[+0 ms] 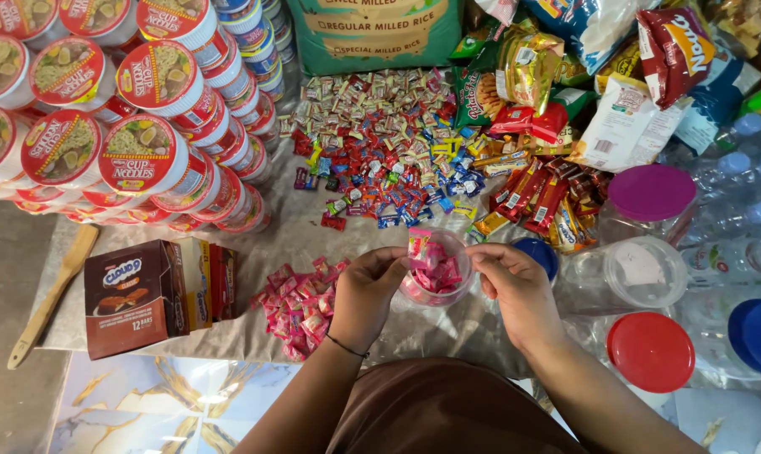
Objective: The person picks up pink-wrapped candies from a pile on a table and places them into a clear plastic container. The table is covered with various food items including instant noodles, rice, and other snacks. The person continues this repetitive sorting action throughout the clip.
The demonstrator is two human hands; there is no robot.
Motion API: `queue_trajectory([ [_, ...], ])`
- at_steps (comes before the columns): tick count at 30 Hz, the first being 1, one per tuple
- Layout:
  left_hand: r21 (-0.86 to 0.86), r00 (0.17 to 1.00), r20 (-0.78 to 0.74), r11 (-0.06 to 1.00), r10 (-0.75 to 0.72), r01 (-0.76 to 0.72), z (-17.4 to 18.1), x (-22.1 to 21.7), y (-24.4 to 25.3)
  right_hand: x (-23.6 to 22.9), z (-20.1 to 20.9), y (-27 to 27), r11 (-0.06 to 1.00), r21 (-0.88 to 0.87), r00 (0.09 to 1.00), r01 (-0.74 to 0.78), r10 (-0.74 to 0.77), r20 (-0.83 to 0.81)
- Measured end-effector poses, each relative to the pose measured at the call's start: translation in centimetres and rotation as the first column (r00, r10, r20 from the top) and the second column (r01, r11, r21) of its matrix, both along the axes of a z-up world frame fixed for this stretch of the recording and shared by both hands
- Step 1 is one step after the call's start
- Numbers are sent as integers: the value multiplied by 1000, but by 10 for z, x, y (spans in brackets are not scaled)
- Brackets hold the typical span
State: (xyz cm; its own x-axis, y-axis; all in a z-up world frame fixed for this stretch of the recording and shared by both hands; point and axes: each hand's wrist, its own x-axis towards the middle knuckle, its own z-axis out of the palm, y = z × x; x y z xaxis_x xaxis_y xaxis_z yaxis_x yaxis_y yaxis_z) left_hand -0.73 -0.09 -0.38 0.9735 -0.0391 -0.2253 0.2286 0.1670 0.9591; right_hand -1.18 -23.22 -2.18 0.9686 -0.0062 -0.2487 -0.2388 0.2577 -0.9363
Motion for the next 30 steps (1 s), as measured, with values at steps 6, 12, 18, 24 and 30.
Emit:
queue_trajectory([
  [6,-71,1000,0,997,13,-13,-10,0,-1,-2,-1,-2,999,40,1000,8,-7,-14],
  [12,-21,999,2,999,39,-39,-12,-2,-4,-7,-6,-5,997,72,999,32,-29,-42],
  [18,51,998,61,999,-22,19,-1,-1,-4,-12,-4,-9,997,70,997,45,-41,-58],
  [24,476,981,83,871,-176,117,27,4,-6,-15,-14,-16,992,106,996,67,-60,-66],
  [30,626,943,195,774,-269,92,32,3,-12,-20,-21,-20,988,131,996,77,-70,-54],
])
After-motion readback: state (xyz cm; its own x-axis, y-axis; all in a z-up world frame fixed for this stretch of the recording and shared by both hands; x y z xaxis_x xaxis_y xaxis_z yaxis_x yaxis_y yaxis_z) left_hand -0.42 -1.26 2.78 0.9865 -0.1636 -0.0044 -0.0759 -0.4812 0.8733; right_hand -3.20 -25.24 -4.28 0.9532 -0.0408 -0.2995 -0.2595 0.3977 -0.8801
